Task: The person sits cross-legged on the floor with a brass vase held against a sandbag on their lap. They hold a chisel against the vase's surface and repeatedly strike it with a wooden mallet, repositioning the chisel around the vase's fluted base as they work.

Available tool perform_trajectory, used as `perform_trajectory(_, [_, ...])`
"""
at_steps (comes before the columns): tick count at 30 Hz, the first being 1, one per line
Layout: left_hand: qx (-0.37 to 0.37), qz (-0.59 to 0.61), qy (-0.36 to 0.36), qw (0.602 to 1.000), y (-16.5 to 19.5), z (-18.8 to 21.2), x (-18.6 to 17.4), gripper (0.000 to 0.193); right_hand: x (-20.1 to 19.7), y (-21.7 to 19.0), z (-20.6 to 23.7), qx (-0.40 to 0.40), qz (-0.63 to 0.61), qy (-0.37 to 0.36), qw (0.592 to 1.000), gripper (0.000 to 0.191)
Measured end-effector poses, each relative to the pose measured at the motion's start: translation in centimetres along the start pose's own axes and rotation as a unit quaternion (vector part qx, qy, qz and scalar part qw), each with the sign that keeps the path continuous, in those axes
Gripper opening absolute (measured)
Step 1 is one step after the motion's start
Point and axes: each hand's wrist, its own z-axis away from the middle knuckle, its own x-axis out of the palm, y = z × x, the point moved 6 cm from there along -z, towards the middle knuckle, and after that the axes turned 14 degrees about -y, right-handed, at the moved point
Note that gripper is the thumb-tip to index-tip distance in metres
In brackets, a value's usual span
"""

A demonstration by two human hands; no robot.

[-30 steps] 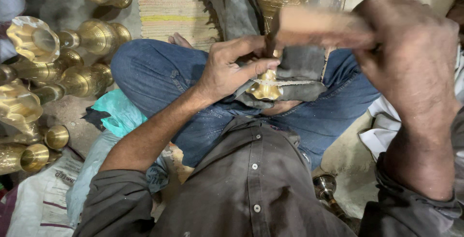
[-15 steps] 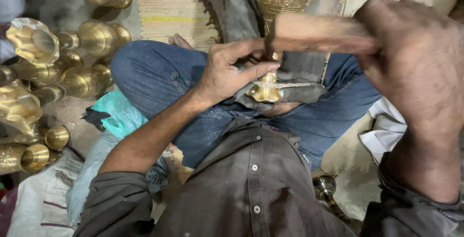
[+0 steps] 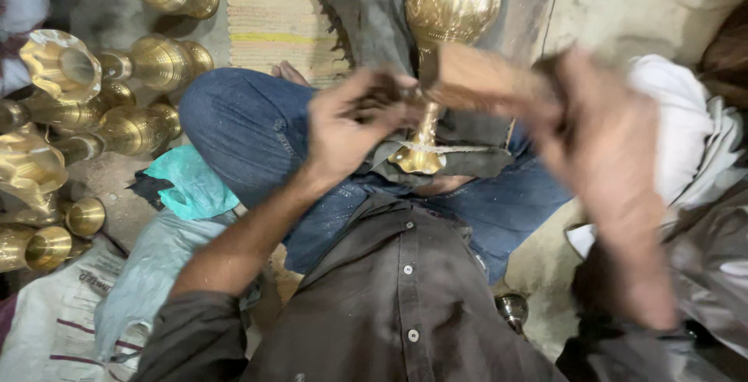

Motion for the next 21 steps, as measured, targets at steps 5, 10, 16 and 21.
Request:
perform_trajectory(5, [0.033,0.113,0.161,0.98,0.1,3.4,-2.7,0.024,3.9,-5.1,3.7,-0.121,-0.149,0.019,0.981,0.042])
perform_trajectory(10, [-0.009,0.08,0.158,0.984,-1.0,5.5,-1.3,0.023,7.7,-7.2,5.9,-0.09,-0.06,0.08,0.991,0.041])
perform_trajectory(16, [-0.01,0.098,0.137,0.986,-0.8,5.8,0.7,0.026,9.2,-6.7,6.5,-0.107,-0.112,0.141,0.978,0.046])
perform_trajectory(21, [0.006,0.088,0.126,0.988,0.1,5.4,1.2,0.024,10.4,-5.2,6.2,-0.076,-0.242,0.156,0.955,0.045])
